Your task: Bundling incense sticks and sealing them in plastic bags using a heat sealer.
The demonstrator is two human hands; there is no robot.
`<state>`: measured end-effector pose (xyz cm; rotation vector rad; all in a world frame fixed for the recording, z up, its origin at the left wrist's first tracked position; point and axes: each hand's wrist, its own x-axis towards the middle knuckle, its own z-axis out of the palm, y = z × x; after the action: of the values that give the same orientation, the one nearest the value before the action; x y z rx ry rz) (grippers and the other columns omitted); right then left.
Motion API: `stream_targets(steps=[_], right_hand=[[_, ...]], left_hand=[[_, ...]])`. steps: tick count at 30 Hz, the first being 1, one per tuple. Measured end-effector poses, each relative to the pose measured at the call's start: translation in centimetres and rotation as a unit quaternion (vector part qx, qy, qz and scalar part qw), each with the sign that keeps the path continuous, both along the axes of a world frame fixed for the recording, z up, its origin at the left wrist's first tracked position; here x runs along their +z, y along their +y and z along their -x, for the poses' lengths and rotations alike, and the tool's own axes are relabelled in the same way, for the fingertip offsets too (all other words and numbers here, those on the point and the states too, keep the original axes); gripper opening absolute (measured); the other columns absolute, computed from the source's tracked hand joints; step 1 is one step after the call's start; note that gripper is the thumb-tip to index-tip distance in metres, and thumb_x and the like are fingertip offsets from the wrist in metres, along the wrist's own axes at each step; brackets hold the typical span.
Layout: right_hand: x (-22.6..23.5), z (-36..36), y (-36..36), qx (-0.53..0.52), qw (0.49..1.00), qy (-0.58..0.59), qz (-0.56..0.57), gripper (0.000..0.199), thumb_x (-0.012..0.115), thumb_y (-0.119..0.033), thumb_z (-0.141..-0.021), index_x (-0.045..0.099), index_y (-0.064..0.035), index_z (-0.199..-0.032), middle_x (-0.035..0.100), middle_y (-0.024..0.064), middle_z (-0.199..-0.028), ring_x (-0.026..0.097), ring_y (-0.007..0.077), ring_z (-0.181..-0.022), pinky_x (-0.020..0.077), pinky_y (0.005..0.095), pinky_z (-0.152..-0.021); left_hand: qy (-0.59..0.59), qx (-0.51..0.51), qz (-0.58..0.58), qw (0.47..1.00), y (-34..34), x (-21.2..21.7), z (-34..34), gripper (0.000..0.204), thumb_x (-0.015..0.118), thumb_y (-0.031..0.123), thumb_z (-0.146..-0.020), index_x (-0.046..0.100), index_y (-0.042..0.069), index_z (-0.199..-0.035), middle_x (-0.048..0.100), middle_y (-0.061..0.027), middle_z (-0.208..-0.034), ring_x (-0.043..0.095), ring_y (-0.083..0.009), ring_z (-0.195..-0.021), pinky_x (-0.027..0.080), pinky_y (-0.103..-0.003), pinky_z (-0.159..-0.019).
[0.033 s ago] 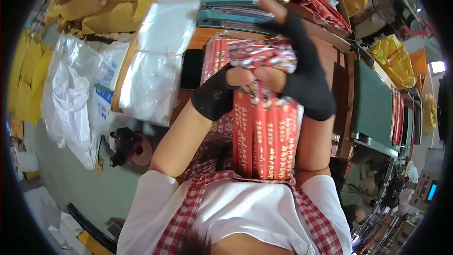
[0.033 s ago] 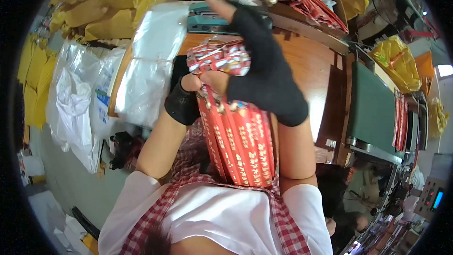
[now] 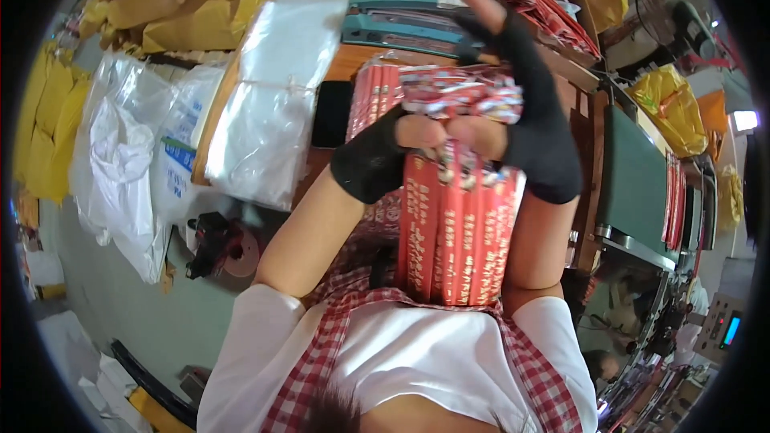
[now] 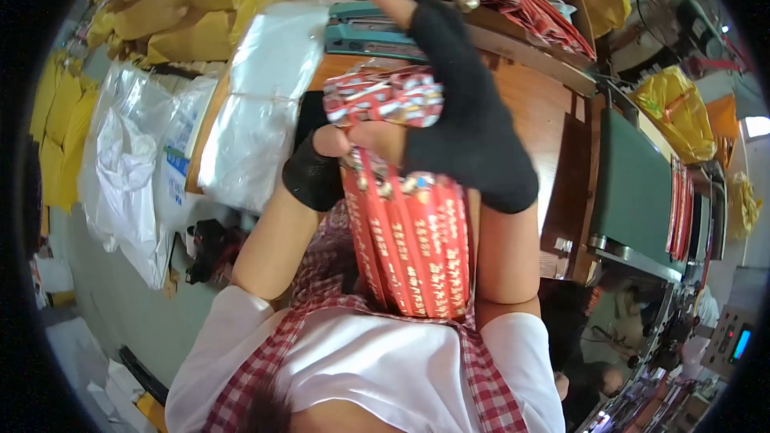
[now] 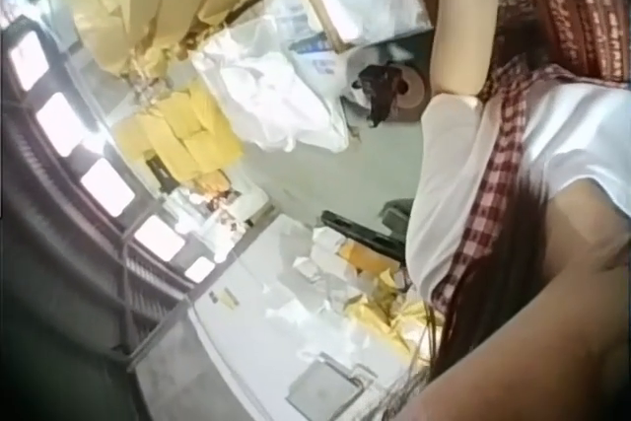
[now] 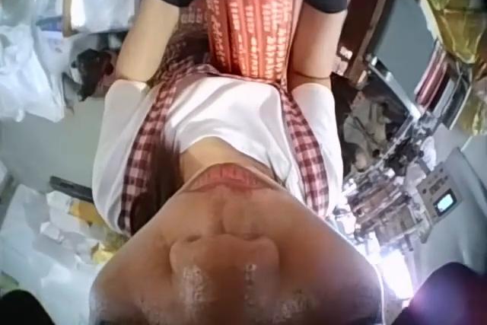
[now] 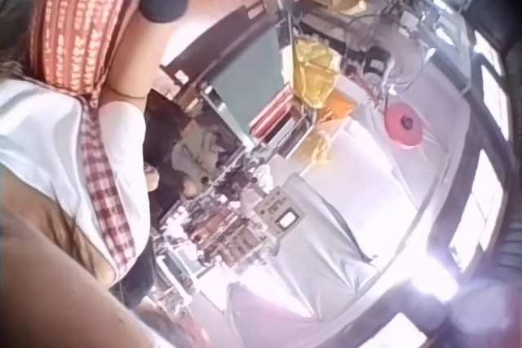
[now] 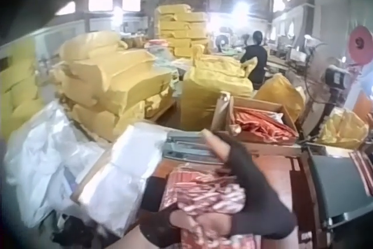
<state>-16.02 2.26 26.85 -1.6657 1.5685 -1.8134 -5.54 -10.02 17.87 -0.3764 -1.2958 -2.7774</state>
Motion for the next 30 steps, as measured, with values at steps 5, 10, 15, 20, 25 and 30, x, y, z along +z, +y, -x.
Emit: stream_targets(steps=[5, 10, 15, 20, 25, 30], right_hand=[[-4.3, 1.7, -1.5, 0.288, 0.935, -0.167, -0.124, 0.078, 0.076, -0.035, -0.069, 0.054, 0.0045, -0.133, 0.062, 0.0192, -0.123, 0.06, 0.0258, -0.114, 0.0426, 0.035, -0.099], [-11.5, 0.8, -2.3, 0.314, 0.868, -0.352, -0.153, 0.059, 0.072, -0.035, -0.07, 0.062, 0.0055, -0.112, 0.062, 0.0206, -0.119, 0.063, 0.0286, -0.107, 0.0483, 0.0394, -0.096], [-15.4, 3.2, -1.2, 0.352, 0.841, -0.406, -0.065, 0.056, 0.066, -0.03, -0.077, 0.054, 0.0012, -0.121, 0.055, 0.0282, -0.124, 0.061, 0.0404, -0.106, 0.0518, 0.0497, -0.091], [-15.2, 1.3, -3.3, 0.367, 0.827, -0.408, -0.118, 0.062, 0.069, -0.031, -0.073, 0.054, 0.0044, -0.122, 0.059, 0.0283, -0.12, 0.061, 0.0405, -0.108, 0.0509, 0.0499, -0.093], [-13.0, 1.1, -0.7, 0.313, 0.848, -0.424, -0.061, 0.059, 0.071, -0.032, -0.071, 0.059, 0.0058, -0.114, 0.066, 0.0197, -0.107, 0.066, 0.027, -0.094, 0.0529, 0.0369, -0.086], [-17.7, 5.1, 4.4, 0.272, 0.773, -0.572, 0.027, 0.061, 0.078, -0.022, -0.068, 0.058, 0.0055, -0.118, 0.066, 0.0151, -0.106, 0.066, 0.0226, -0.092, 0.0546, 0.0329, -0.08]], left_hand=[[-0.051, -0.003, -0.102, 0.993, 1.6, -1.3, -2.2, 0.068, 0.075, 0.041, -0.08, 0.05, 0.005, -0.132, 0.058, -0.007, -0.125, 0.06, -0.0187, -0.112, 0.047, -0.031, -0.099], [-0.097, 0.073, -0.126, 0.984, 1.5, -4.1, -6.3, 0.06, 0.073, 0.032, -0.087, 0.043, 0.008, -0.134, 0.054, -0.0057, -0.12, 0.055, -0.0207, -0.113, 0.045, -0.037, -0.1], [-0.198, 0.522, 0.755, 0.343, -9.2, -9.8, -19.9, 0.048, 0.066, 0.015, -0.086, 0.055, 0.004, -0.131, 0.057, -0.0196, -0.115, 0.058, -0.0369, -0.1, 0.046, -0.045, -0.092], [-0.234, 0.513, 0.653, 0.507, -7.9, -10.1, -14.9, 0.031, 0.065, 0.026, -0.091, 0.068, -0.002, -0.104, 0.069, -0.0201, -0.086, 0.068, -0.0322, -0.077, 0.051, -0.038, -0.069], [-0.086, 0.466, 0.567, 0.674, -1.6, 0.7, -3.7, 0.021, 0.061, 0.027, -0.092, 0.064, 0.007, -0.089, 0.064, -0.0167, -0.075, 0.064, -0.0333, -0.068, 0.046, -0.041, -0.058], [0.127, 0.401, 0.667, 0.615, 7.0, 4.4, 2.2, 0.013, 0.062, 0.024, -0.088, 0.067, 0.012, -0.088, 0.065, -0.0104, -0.071, 0.066, -0.0246, -0.063, 0.049, -0.037, -0.056]])
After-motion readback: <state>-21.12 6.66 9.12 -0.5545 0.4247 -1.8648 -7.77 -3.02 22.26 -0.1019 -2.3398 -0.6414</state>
